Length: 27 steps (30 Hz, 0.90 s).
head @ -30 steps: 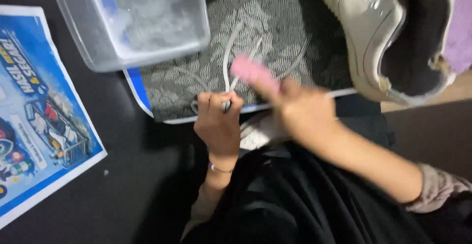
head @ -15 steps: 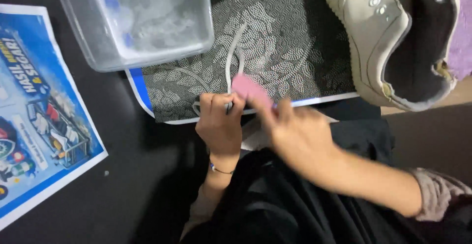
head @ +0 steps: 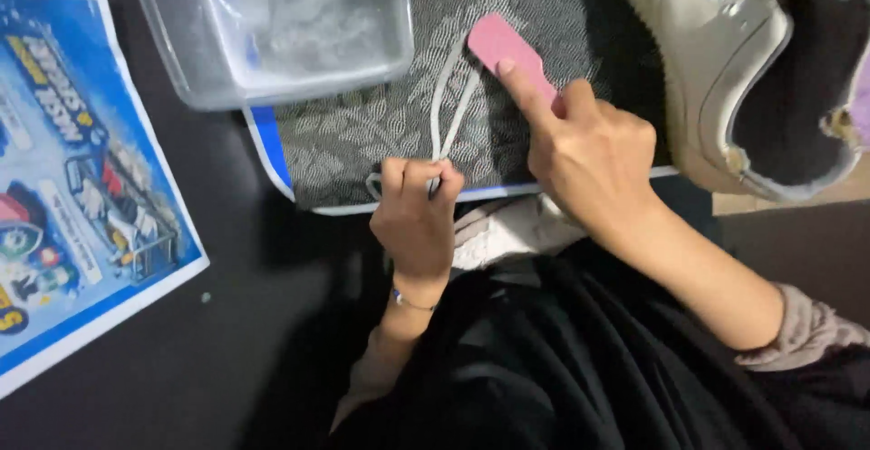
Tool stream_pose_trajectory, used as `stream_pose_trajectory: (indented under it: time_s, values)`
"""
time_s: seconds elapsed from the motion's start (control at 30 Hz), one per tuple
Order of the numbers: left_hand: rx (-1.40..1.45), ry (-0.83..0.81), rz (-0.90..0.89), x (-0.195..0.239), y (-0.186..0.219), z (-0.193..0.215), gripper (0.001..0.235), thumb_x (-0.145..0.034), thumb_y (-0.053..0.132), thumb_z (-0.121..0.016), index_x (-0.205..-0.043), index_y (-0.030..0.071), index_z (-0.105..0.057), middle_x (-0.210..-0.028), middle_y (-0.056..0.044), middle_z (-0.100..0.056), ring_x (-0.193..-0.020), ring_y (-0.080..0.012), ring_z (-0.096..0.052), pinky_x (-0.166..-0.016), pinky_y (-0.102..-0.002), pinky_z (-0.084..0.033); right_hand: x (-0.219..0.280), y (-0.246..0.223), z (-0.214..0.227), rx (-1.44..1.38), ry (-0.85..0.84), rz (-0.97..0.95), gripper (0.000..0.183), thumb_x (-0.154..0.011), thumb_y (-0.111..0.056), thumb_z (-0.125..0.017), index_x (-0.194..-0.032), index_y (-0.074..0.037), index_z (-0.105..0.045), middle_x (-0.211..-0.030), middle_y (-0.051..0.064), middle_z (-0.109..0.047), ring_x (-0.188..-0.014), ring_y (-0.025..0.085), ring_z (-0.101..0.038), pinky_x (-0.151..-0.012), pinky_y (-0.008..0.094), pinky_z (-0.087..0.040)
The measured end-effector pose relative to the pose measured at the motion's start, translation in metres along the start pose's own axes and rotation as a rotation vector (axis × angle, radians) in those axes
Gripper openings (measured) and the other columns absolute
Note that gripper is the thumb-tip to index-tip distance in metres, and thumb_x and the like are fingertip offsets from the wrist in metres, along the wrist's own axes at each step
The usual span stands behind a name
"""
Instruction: The person cleans white shoelaces using a pink brush and a liquid solution from a container. They repeatedly dip the brush into the solution and scrub the laces, which are held in the left hand, while a white sneaker sits nearby on a patterned mat.
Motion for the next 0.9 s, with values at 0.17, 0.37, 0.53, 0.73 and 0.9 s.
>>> stream_pose_trajectory:
  time_s: [0.17, 0.37, 0.53, 0.73, 0.9]
  values:
    - [-0.089, 0.001, 0.020, -0.002, -0.007, -0.001, 0.033, -0.085, 0.011, -0.082, -0.086, 0.021, -0.051, -0.082, 0.010, -0.050, -0.069, -0.0145, -0.061, -0.048, -0.028, -0.045, -0.006, -0.028, 0.014, -0.258, -0.084, 0.190, 0.054, -0.090, -0.014, -0.064, -0.136, -0.038, -0.052, -0.070, -0.003, -0.047, -0.044, 0.013, -0.047, -0.039, 0.032, -0.036]
    - [-0.071, -0.030, 0.068, 0.002, -0.006, 0.003, 0.026, -0.085, 0.005, -0.080, -0.081, 0.016, -0.057, -0.082, 0.006, -0.055, -0.073, -0.0089, -0.062, -0.047, -0.025, -0.041, -0.023, -0.024, 0.021, 0.044, 0.003, 0.112, 0.068, -0.096, -0.014, -0.061, -0.159, -0.036, -0.050, -0.077, -0.003, -0.044, -0.045, 0.011, -0.044, -0.038, 0.029, -0.032]
    - [0.044, -0.054, 0.151, 0.003, -0.014, 0.001, 0.023, -0.086, 0.008, -0.079, -0.084, 0.016, -0.058, -0.091, 0.002, -0.060, -0.080, -0.0128, -0.068, -0.056, -0.027, -0.048, 0.007, -0.047, 0.006, -0.139, -0.332, 0.251, 0.059, -0.091, -0.025, -0.056, -0.149, -0.032, -0.052, -0.078, -0.002, -0.057, -0.048, 0.015, -0.061, -0.037, 0.031, -0.044]
    - [-0.107, -0.016, -0.135, -0.002, 0.005, 0.007, 0.034, -0.084, -0.005, -0.078, -0.075, 0.016, -0.053, -0.078, 0.006, -0.056, -0.076, -0.0120, -0.058, -0.047, -0.024, -0.037, -0.021, -0.014, 0.029, 0.110, -0.066, 0.038, 0.070, -0.092, -0.022, -0.060, -0.160, -0.038, -0.053, -0.078, -0.002, -0.050, -0.045, 0.012, -0.052, -0.036, 0.031, -0.035]
    - [-0.108, -0.033, -0.027, -0.002, 0.000, 0.004, 0.028, -0.089, 0.003, -0.078, -0.079, 0.012, -0.053, -0.077, 0.005, -0.051, -0.076, -0.0110, -0.059, -0.047, -0.026, -0.041, -0.009, -0.028, 0.000, 0.067, -0.139, 0.130, 0.077, -0.106, -0.023, -0.067, -0.170, -0.042, -0.027, -0.066, -0.008, -0.035, -0.042, 0.003, -0.034, -0.034, 0.029, -0.026]
Point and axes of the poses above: each hand's wrist, its own x-axis away from the middle knuckle, its own z-axis out of the back of the hand, y = z × x, the point moved 7 cm from there along -x, towards the middle knuckle
